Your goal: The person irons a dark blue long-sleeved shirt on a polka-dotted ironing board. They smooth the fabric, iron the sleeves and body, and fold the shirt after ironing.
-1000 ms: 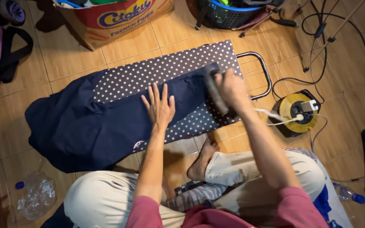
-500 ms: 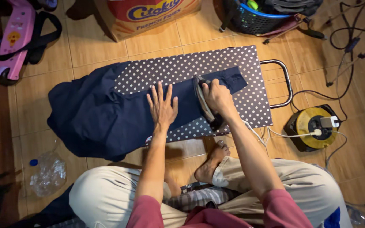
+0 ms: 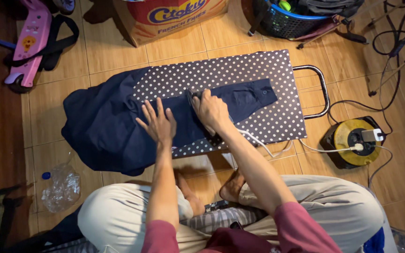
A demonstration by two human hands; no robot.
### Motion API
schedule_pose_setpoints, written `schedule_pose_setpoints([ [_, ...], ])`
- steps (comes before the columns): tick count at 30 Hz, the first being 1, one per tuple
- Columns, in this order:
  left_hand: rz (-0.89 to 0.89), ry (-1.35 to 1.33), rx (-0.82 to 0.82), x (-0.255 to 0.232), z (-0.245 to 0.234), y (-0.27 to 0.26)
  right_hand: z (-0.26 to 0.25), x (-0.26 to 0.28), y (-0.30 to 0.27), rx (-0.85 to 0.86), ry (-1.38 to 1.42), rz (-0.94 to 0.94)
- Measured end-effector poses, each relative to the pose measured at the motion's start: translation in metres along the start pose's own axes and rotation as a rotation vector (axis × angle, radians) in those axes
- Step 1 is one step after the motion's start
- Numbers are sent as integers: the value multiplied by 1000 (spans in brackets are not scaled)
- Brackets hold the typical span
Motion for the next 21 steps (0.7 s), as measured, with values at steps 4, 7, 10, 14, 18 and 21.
schedule_pose_setpoints([
  [4, 57, 35, -22, 10, -14, 0, -8, -5, 10, 37, -65, 35],
  [7, 84, 1, -29, 19, -23, -1, -17, -32, 13, 63, -82, 149],
  [10, 109, -23, -21, 24, -27, 2, -32, -65, 9, 0, -174, 163],
  [14, 139, -46, -15, 28, -26, 2, -41, -95, -10, -38, -199, 167],
  [18, 144, -74, -19, 32, -22, 1, -48, -108, -37, -20, -189, 130],
  [21, 135, -36, -43, 27, -16, -4, -64, -119, -52, 11, -128, 156],
])
Point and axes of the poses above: each hand's wrist, its own y-axis towards the middle knuckle, its own z-axis out of the palm, x = y × z, the point moved 9 cm from there along y, towards the middle knuckle, and after that the axes turned 9 degrees about -y, right-handed, at the moved point
